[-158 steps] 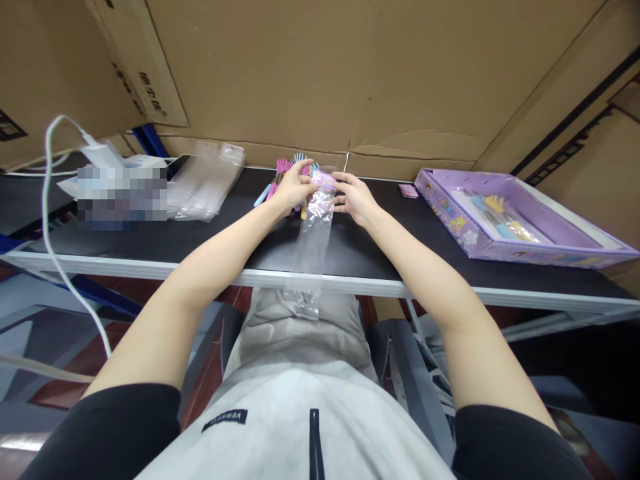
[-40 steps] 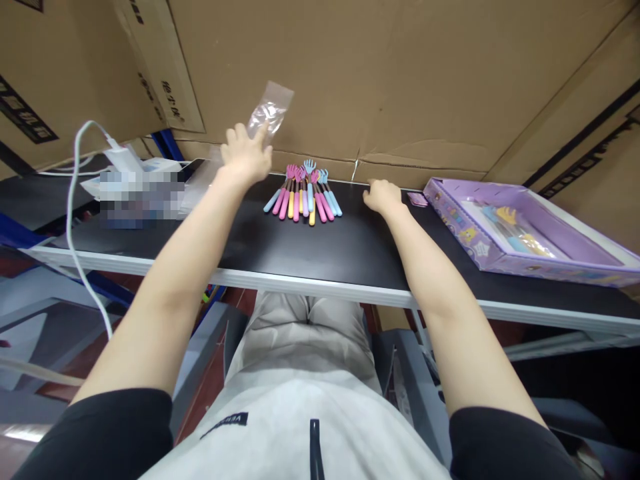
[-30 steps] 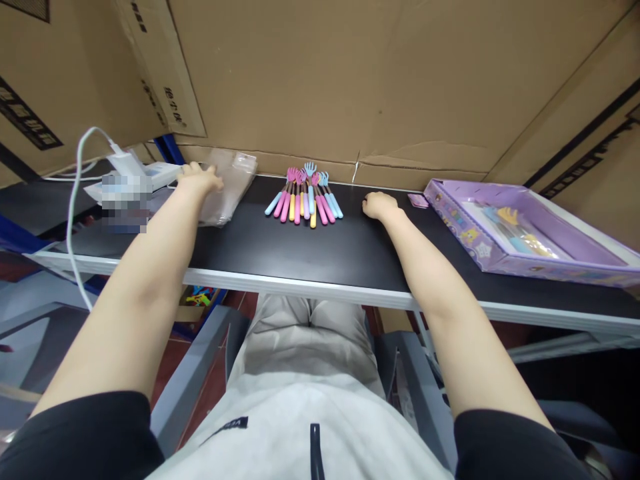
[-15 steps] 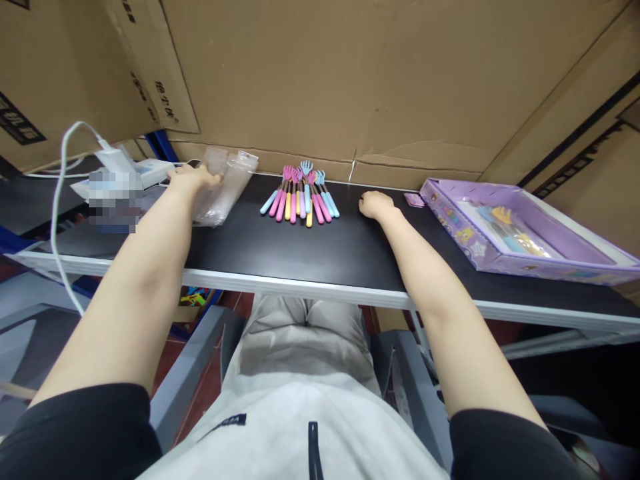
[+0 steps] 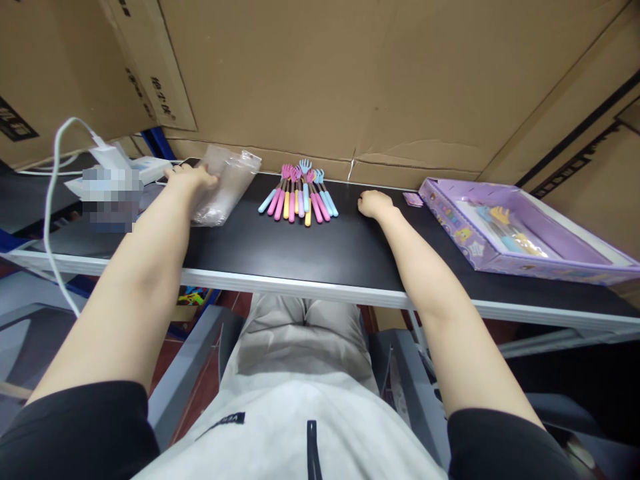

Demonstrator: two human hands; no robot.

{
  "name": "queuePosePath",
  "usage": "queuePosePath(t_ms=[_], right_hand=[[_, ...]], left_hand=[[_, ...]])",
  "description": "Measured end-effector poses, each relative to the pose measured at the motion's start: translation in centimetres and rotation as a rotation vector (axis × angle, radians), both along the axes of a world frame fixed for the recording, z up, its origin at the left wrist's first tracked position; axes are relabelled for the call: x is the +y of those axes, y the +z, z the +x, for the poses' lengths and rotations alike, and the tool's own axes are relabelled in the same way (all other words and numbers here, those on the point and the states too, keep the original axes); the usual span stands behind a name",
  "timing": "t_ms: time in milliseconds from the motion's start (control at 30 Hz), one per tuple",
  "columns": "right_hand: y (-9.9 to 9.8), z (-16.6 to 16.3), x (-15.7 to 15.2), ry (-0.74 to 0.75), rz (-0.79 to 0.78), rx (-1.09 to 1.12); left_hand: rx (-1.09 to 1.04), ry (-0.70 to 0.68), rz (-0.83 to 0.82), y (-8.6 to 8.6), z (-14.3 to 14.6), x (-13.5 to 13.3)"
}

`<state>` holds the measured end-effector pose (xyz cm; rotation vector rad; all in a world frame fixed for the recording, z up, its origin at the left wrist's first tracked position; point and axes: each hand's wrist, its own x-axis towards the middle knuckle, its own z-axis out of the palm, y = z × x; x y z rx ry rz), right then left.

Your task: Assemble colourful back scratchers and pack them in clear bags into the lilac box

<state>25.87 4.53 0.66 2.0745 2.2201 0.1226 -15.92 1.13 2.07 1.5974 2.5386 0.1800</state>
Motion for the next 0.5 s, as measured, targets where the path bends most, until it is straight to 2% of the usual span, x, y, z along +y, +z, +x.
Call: queuePosePath(t_ms=[67, 133, 233, 333, 400, 500], right_hand=[[0.0, 0.0, 0.0, 0.005, 0.004, 0.002], [-0.1, 0.0, 0.1, 0.006, 0.007, 0.006], [-0.1, 0.1, 0.1, 0.003, 0.004, 0.011], [-0.1, 0.0, 0.1, 0.004, -0.001, 0.012], [0.0, 0.0, 0.0, 0.005, -0.003, 0.011], [0.1, -0.1, -0.1, 0.003, -0.002, 0.008]], left_hand=[[-0.052, 0.005, 0.032, -0.1, -0.2, 0.5], [-0.061, -0.053, 0.068, -0.2, 0.1, 0.8], [0.042, -0.274, 0.076, -0.3, 1.6, 1.1], [0.161, -0.458, -0.035, -0.6, 4.1, 1.2], [0.199, -0.506, -0.103, -0.8, 5.6, 1.2], [0.251, -0.505, -0.129, -1.1, 7.0, 1.1]])
